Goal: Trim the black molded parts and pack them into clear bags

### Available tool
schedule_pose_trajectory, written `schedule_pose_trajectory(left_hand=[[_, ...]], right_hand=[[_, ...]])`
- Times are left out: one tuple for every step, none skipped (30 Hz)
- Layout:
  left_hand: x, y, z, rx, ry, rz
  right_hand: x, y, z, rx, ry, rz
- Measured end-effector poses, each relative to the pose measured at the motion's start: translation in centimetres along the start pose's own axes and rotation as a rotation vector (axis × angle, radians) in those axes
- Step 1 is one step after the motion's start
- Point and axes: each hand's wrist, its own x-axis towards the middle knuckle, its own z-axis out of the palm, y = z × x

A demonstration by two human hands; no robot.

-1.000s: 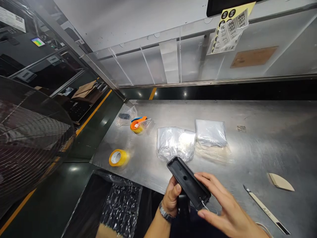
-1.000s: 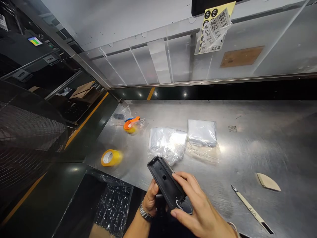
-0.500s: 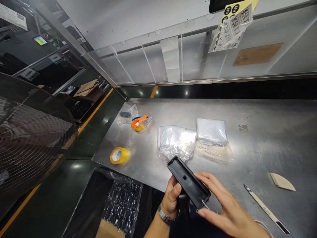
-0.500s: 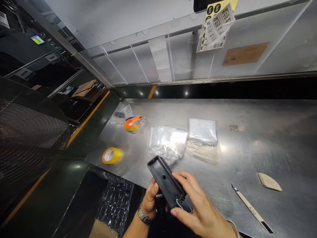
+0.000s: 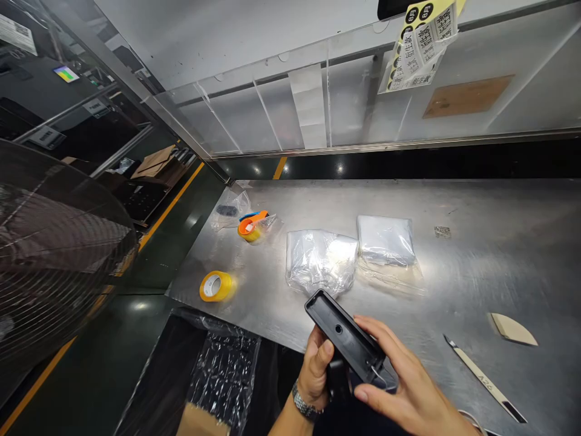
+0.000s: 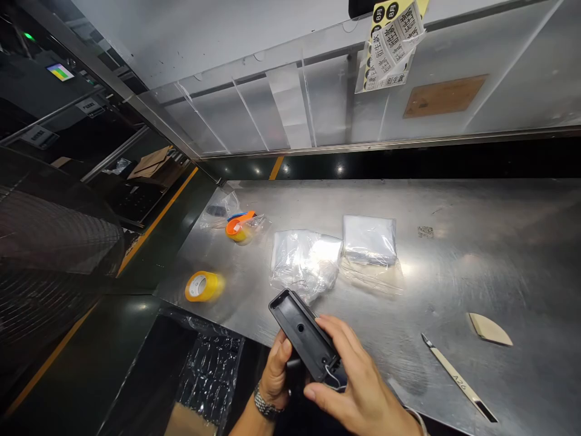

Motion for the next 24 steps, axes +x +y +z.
schedule_pose_trajectory(left_hand=[[0.0, -0.1, 0.0, 0.007, 0.005, 0.008], [-0.1, -0.1, 0.0, 0.012, 0.008, 0.013], [-0.1, -0.2, 0.0, 0.012, 0.007, 0.015], [-0.1, -0.2, 0.0, 0.011, 0.006, 0.014], [-0.1, -0.3, -0.1, 0.009, 0.006, 0.016], [-0.2, -0.4, -0.2, 0.009, 0.007, 0.018], [-0.2, -0.5, -0.4, 0.013, 0.009, 0.018], [-0.2, -0.7, -0.5, 0.021, 0.012, 0.022], [-0.3, -0.8, -0.7, 0.033, 0.014, 0.028], [-0.3, -1.1, -0.8, 0.042, 0.014, 0.034], [-0.4, -1.3, -1.0, 0.048, 0.01, 0.042], [-0.5, -1.5, -1.1, 0.052, 0.004, 0.056], [-0.6, -1.8, -1.2, 0.054, -0.001, 0.077], [-0.7, -2.0, -1.4, 0.055, -0.005, 0.099], [-0.9, -2.3, -1.5, 0.055, -0.005, 0.12], [-1.0, -2.5, -1.7, 0.062, -0.006, 0.141], [-1.2, -2.7, -1.8, 0.075, -0.005, 0.164], [-1.3, -2.8, -1.9, 0.091, -0.005, 0.189], [-1.5, -2.9, -2.0, 0.109, -0.008, 0.213], [-1.6, -3.0, -2.0, 0.128, -0.02, 0.228], [-1.8, -3.0, -2.0, 0.147, -0.039, 0.23], [-1.9, -3.1, -2.0, 0.159, -0.062, 0.219], [-2.1, -3.1, -2.0, 0.166, -0.081, 0.198], [-2.3, -3.2, -2.0, 0.17, -0.093, 0.172]], right_hand=[[0.0, 0.0, 0.2, -0.013, 0.014, -0.002], [0.0, 0.0, 0.3, -0.025, 0.028, -0.005], [0.0, 0.0, 0.5, -0.036, 0.042, -0.006], [0.0, 0.0, 0.7, -0.044, 0.058, -0.009], [0.0, 0.0, 0.9, -0.049, 0.08, -0.013], [0.0, 0.0, 1.1, -0.053, 0.105, -0.021], [0.0, 0.1, 1.4, -0.056, 0.133, -0.03], [0.0, 0.1, 1.6, -0.06, 0.159, -0.041], [-0.1, 0.2, 1.9, -0.064, 0.189, -0.054], [-0.2, 0.2, 2.2, -0.067, 0.212, -0.067], [-0.2, 0.3, 2.4, -0.068, 0.232, -0.077], [-0.3, 0.3, 2.6, -0.065, 0.249, -0.088], [-0.4, 0.3, 2.8, -0.06, 0.265, -0.096], [-0.5, 0.4, 2.9, -0.053, 0.28, -0.103], [-0.6, 0.4, 3.1, -0.044, 0.294, -0.109], [-0.6, 0.4, 3.1, -0.037, 0.308, -0.116], [-0.7, 0.4, 3.2, -0.031, 0.326, -0.123], [-0.8, 0.4, 3.3, -0.028, 0.34, -0.129], [-1.0, 0.4, 3.3, -0.028, 0.354, -0.132], [-1.1, 0.5, 3.3, -0.029, 0.363, -0.134], [-1.2, 0.5, 3.4, -0.031, 0.37, -0.132], [-1.2, 0.5, 3.4, -0.035, 0.375, -0.127], [-1.3, 0.6, 3.4, -0.039, 0.38, -0.122], [-1.3, 0.6, 3.5, -0.043, 0.386, -0.118]])
